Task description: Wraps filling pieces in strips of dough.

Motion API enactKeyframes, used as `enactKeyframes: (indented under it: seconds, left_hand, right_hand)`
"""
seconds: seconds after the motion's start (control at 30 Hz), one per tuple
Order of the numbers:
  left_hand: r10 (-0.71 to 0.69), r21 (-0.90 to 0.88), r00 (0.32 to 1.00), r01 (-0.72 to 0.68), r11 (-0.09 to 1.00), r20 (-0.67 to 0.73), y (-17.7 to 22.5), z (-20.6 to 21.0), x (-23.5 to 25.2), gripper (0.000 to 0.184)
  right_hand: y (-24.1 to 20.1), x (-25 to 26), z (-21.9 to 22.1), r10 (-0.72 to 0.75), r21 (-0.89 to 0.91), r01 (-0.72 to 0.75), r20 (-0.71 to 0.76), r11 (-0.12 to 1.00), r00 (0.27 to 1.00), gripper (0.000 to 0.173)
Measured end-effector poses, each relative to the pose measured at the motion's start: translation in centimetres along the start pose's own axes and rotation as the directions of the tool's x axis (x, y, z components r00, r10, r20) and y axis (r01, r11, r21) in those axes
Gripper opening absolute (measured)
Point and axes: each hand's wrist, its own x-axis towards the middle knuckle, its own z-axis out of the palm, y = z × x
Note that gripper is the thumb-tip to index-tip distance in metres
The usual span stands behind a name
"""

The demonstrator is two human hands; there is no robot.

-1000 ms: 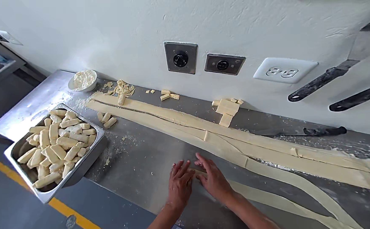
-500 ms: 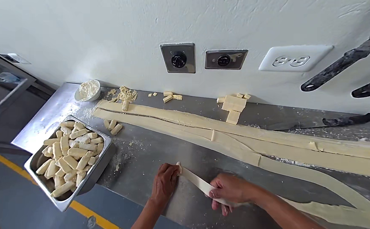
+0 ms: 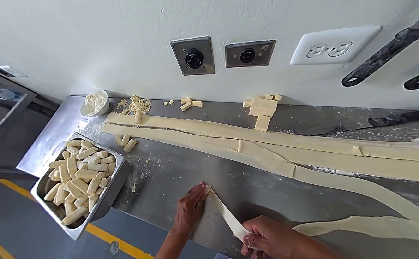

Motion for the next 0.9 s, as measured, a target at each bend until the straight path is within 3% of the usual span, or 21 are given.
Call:
enactKeyframes:
  seconds: [0.07,0.17,0.27,0.37,0.5,0.63,0.73,0.9]
  left_hand:
    - [-0.011,-0.021,1.000,0.011,1.000,0.001,-0.1,0.5,0.0,0.034]
    - [-0.048,-0.015,0.996,0.047,0.999,-0.080,0.9,1.7,0.5,0.027]
    - [0.038,0.062,0.998,-0.036,0.997,-0.039,2.0,2.9,0.7,0.029]
    - [0.064,0.003,0.996,-0.064,0.998,0.066,2.6,2.4,0.5,0.031]
    - [0.051,-0.037,0.998,-0.051,0.998,0.022,1.7,2.8,0.7,0.033]
    - [0.039,-0.041,0.997,-0.042,0.998,-0.063,2.4,3.7,1.2,0.024]
    - [0.131,0.004,0.991,-0.131,0.991,0.009,2.5,3.5,0.4,0.031]
    - [0.095,-0.081,0.995,-0.092,0.992,0.026,1.6,2.7,0.5,0.030]
  right_hand:
    - [-0.3,0.6,0.7,-0.035,-0.133,0.035,0.001,0.991,0.999,0.030]
    - [-0.9,1.0,1.9,-0.070,-0.334,0.074,0.024,0.940,0.997,0.033]
    - [-1.2,1.3,2.5,-0.046,-0.441,0.065,0.053,0.895,0.998,0.036]
    - [-1.3,1.1,2.3,-0.048,-0.452,0.066,0.052,0.889,0.997,0.037]
    - [-0.7,1.1,2.4,-0.106,-0.430,0.135,0.089,0.893,0.990,0.035]
    - [-0.4,1.0,2.6,-0.128,-0.427,0.149,0.077,0.892,0.989,0.034]
    - [0.2,0.8,2.6,-0.165,-0.385,0.160,0.021,0.909,0.986,0.034]
    - [1.3,0.3,2.9,-0.175,-0.276,0.155,-0.049,0.949,0.983,0.033]
